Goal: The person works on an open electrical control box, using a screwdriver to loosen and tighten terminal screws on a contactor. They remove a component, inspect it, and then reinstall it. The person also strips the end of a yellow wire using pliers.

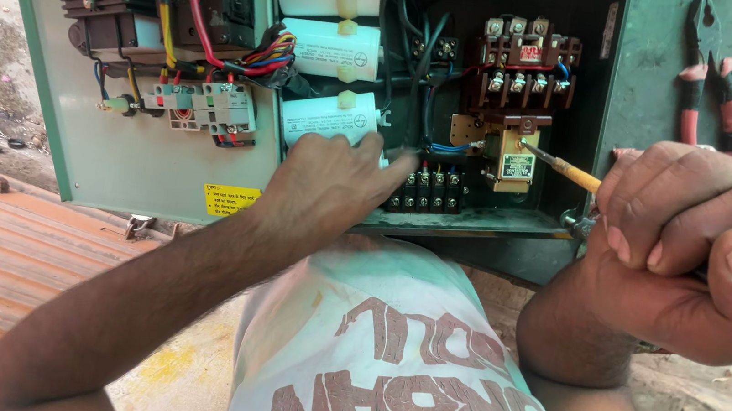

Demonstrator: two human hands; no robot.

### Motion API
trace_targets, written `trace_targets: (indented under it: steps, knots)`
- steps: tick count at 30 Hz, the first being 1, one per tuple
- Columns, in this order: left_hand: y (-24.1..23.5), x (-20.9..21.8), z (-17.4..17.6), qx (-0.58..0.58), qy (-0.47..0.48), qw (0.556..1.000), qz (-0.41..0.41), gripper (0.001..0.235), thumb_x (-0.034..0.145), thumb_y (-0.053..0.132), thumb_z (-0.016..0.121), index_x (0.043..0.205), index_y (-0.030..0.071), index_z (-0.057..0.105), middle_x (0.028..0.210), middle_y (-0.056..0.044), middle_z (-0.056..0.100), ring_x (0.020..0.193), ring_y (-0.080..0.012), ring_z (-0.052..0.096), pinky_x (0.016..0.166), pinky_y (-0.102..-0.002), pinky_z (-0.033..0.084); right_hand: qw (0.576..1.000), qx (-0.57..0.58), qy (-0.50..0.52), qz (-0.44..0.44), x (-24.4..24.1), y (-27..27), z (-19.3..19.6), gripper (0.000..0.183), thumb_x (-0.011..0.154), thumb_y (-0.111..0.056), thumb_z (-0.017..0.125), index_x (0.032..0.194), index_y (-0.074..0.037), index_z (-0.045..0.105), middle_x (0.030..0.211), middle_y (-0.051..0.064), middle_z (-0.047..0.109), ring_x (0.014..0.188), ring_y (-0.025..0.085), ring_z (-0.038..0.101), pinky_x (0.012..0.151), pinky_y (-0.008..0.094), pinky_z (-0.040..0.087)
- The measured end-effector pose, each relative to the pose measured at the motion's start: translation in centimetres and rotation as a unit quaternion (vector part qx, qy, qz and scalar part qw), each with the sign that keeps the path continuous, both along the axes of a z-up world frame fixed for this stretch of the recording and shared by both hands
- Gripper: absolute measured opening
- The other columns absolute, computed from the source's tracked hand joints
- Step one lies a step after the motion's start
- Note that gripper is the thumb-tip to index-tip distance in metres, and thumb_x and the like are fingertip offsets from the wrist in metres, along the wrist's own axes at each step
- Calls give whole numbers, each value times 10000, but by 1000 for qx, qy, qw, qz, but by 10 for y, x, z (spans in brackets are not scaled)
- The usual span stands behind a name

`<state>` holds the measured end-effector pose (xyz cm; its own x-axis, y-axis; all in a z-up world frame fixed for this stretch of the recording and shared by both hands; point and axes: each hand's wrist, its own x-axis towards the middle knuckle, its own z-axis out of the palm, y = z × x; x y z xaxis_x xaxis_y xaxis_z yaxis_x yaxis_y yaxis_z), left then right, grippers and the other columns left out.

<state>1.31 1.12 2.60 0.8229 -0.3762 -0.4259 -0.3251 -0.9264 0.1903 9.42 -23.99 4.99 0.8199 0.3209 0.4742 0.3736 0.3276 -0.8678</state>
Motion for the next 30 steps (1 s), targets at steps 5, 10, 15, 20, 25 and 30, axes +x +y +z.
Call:
trace_targets:
  steps: [5,10,15,20,25,30]
  knots:
    - [5,1,-1,-37,61,997,-17,634,669,528,891,1037,72,650,923,-104,711,824,-306,727,629,-439,582,1000,-12,0,21,3,-2,4,391,1028,-234,401,673,-70,401,580,129,469,422,148,365,385,285,371]
    - [2,9,-7,6,79,997,-3,531,731,412,851,1067,62,637,889,-98,721,835,-313,733,639,-450,582,999,-23,-3,33,7,-3,8,382,1018,-223,396,669,-68,403,587,125,475,391,120,361,359,264,368]
    - [11,2,-10,10,10,1000,-9,575,821,140,749,1348,22,551,845,-90,708,729,-274,737,541,-409,577,999,-8,-12,46,6,-9,6,386,996,-246,410,651,-73,418,562,122,487,382,118,393,344,276,393]
    - [19,-16,-1,-107,-127,984,58,694,715,363,774,1297,30,594,833,-76,675,693,-263,699,500,-412,529,998,-16,-24,58,4,-18,-1,388,1016,-349,440,711,-108,462,550,90,508,436,143,442,352,294,440]
    - [29,-57,5,-223,-276,916,185,299,908,115,822,1163,60,676,841,-52,665,696,-209,657,587,-379,516,998,21,10,50,5,-45,-25,358,1056,-411,471,855,-116,474,648,36,502,536,153,475,475,283,466]
    - [34,-109,-11,-280,-373,805,365,254,944,-18,808,1148,17,660,808,-70,671,620,-143,616,555,-284,467,990,-126,3,-57,2,-108,-40,237,1094,-256,548,960,-73,481,826,66,520,716,163,509,664,287,481]
